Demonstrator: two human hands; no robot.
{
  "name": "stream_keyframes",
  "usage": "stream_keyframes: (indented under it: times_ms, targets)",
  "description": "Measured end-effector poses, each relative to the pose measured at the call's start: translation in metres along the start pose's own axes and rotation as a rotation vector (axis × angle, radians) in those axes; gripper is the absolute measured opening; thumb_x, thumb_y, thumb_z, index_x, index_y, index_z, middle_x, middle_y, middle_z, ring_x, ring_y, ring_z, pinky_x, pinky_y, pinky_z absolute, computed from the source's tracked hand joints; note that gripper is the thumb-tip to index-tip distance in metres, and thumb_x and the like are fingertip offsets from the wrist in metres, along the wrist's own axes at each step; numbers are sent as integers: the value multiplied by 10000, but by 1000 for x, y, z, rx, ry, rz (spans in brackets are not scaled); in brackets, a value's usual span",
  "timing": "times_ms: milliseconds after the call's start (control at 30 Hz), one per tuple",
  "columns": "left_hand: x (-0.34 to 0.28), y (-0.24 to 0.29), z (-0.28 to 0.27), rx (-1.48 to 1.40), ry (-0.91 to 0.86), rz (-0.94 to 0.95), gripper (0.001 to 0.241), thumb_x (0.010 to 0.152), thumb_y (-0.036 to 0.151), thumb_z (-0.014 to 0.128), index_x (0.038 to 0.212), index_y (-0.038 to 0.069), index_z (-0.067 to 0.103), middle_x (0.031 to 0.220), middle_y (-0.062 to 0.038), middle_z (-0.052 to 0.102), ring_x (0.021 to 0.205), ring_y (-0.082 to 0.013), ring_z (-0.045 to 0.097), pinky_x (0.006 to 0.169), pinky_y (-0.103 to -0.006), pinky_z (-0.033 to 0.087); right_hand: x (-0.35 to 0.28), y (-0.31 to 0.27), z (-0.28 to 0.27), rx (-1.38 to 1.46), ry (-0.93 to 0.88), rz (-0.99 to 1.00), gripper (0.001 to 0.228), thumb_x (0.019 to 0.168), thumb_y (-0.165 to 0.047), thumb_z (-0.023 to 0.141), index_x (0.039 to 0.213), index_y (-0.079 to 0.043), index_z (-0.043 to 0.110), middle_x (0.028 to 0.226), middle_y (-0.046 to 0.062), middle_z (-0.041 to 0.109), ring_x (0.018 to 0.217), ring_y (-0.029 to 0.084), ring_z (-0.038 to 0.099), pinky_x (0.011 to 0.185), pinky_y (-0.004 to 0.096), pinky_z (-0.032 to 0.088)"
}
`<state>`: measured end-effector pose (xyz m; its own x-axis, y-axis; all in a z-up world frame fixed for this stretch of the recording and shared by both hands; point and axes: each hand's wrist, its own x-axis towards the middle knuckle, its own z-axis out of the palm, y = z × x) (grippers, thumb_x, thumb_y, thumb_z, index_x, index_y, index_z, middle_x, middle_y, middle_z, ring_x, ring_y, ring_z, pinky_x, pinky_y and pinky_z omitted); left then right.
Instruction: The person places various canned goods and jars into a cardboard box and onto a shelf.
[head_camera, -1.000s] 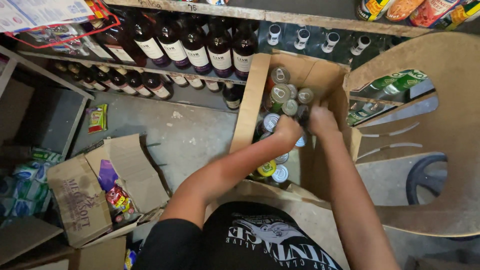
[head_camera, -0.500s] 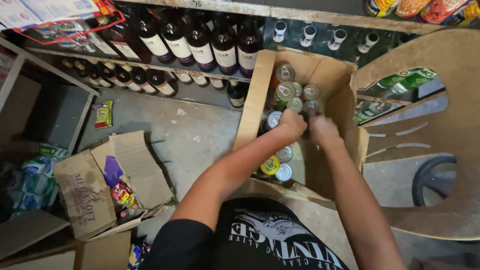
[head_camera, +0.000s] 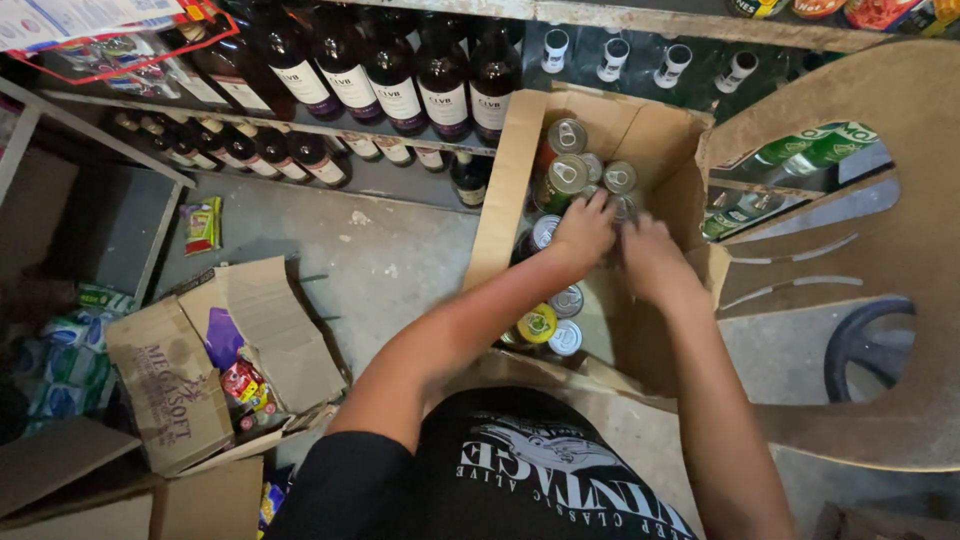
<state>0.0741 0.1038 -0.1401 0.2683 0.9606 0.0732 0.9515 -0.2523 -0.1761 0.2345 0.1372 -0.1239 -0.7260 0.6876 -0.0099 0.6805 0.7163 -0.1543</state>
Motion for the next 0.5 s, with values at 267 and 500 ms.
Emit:
stream_keyframes:
  times_ms: [267,500]
  targets:
    - [-30,23,9,-67,-499,321,231,884,287,691,1082,236,798,1228,-15,713,1182,-258,615,982,-476,434,-58,-84,-4,261,-484,39,357,939,-386,601,1073,-69,697,989,247,725,910,439,688,796,534,551]
    - [-29,42,55,-76,-614,417,244,923,242,678,1139,206,784,1261,-50,719,1176,-277,675,906,-480,522,-59,-121,-4,-23,-539,42,260,911,-254,583,1096,-125,712,1061,170,738,962,365,729,773,507,584]
